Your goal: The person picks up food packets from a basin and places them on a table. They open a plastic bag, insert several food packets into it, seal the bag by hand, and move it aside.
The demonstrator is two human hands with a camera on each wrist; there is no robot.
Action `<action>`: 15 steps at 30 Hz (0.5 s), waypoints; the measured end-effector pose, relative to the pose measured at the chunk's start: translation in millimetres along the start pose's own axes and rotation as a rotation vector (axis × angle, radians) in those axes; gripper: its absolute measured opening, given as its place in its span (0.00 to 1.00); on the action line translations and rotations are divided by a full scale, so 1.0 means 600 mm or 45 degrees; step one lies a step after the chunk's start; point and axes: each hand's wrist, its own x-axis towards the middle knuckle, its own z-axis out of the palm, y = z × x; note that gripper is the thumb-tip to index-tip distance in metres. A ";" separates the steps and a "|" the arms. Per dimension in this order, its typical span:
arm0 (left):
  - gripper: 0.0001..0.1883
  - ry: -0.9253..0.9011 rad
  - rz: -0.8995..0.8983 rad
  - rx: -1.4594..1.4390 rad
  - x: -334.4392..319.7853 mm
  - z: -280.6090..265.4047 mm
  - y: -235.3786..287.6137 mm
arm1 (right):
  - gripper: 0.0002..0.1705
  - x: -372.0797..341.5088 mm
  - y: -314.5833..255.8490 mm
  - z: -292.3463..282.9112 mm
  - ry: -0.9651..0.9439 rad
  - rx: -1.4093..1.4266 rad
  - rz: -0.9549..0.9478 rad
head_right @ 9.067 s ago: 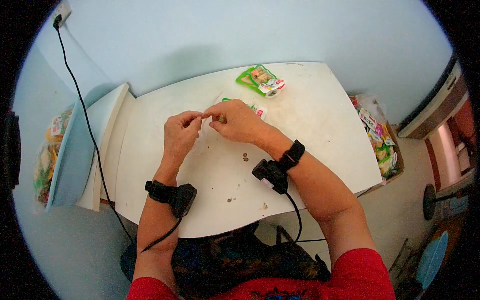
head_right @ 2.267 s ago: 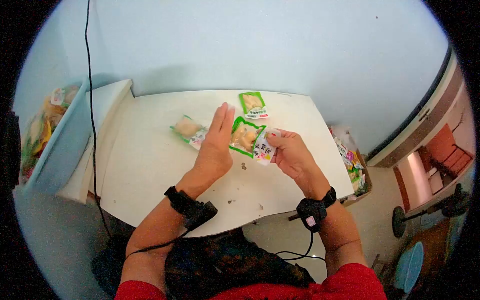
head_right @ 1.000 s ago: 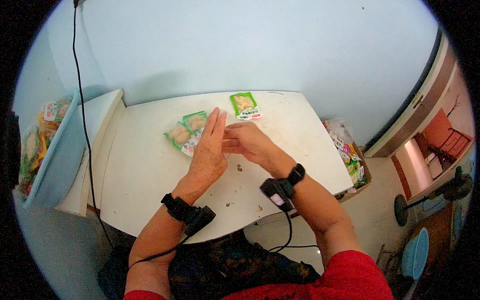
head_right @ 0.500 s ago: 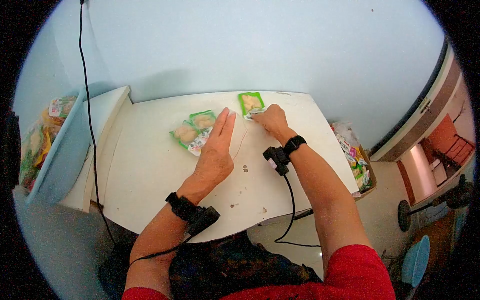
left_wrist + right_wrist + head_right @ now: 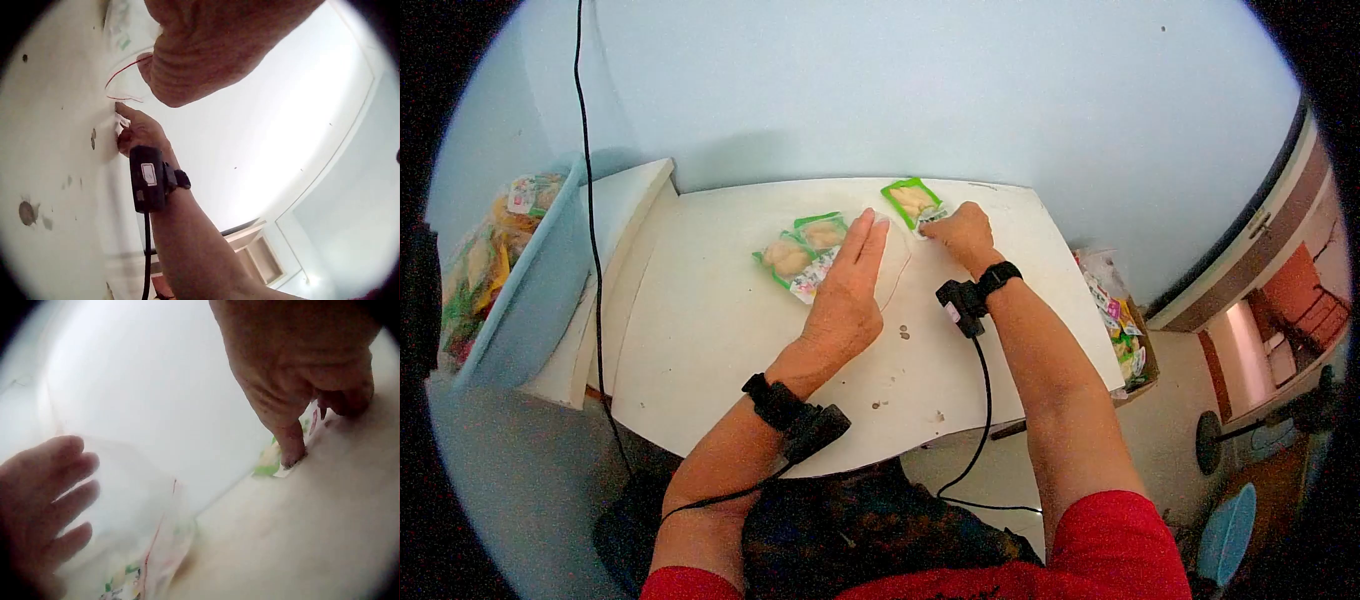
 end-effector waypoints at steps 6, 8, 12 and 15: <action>0.39 0.013 0.011 0.047 -0.001 0.005 -0.006 | 0.06 -0.002 0.024 -0.015 -0.048 0.813 0.084; 0.37 -0.011 -0.029 0.011 0.001 0.002 -0.004 | 0.09 -0.031 0.031 -0.048 -0.150 1.153 0.090; 0.39 -0.057 -0.091 -0.003 0.001 -0.002 -0.003 | 0.15 -0.127 0.042 -0.130 -0.298 1.514 0.117; 0.39 -0.046 -0.052 0.011 0.000 -0.003 -0.002 | 0.15 -0.201 0.050 -0.181 -0.321 1.590 0.195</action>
